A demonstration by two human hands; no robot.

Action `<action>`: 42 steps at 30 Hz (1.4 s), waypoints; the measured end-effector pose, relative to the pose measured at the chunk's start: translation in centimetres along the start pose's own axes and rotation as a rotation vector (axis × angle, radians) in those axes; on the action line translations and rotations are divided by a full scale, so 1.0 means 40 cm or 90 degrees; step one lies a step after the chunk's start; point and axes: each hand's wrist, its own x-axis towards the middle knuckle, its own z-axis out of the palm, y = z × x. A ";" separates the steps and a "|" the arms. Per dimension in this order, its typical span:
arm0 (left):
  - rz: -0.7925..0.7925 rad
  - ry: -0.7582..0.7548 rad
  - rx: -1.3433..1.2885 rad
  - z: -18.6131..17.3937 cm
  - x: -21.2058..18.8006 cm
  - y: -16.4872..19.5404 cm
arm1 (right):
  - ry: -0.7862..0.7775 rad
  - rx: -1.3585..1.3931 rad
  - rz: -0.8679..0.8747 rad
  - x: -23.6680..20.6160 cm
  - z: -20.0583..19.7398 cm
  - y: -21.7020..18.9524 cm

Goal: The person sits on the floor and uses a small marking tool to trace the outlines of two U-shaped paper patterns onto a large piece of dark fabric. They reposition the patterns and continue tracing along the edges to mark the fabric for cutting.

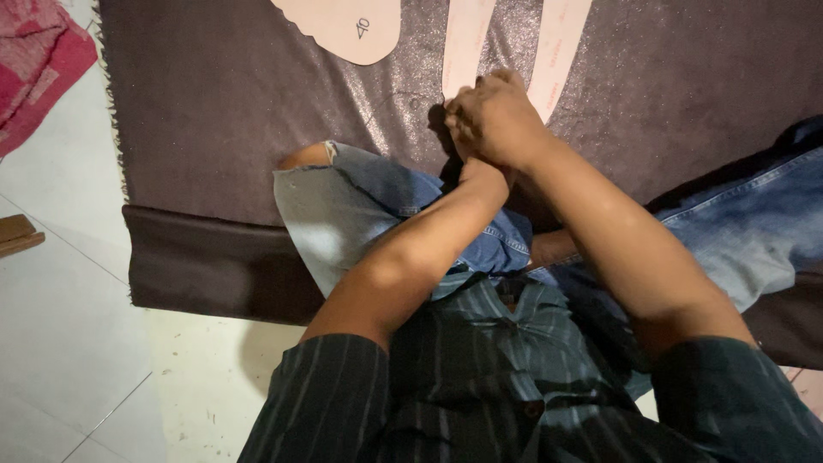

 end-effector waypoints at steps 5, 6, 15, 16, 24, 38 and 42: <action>-0.031 -0.030 0.065 0.037 0.026 0.013 | 0.036 -0.007 -0.007 0.002 -0.005 0.005; -0.042 -0.047 0.085 0.034 0.027 0.015 | 0.021 0.007 -0.007 0.002 -0.004 0.004; 0.047 -0.078 0.059 -0.091 -0.055 -0.014 | 0.052 0.037 0.026 0.014 -0.009 0.000; 0.036 -0.085 0.038 -0.097 -0.058 -0.016 | 0.038 0.030 0.029 0.018 -0.010 0.000; 0.093 -0.026 0.081 -0.037 -0.026 -0.007 | 0.062 0.034 0.035 0.027 -0.004 0.005; 0.058 -0.017 0.045 -0.041 -0.043 -0.010 | 0.088 0.000 0.050 0.063 -0.013 0.013; 0.052 -0.017 0.039 -0.041 -0.046 -0.013 | 0.083 0.029 0.069 0.067 -0.017 0.014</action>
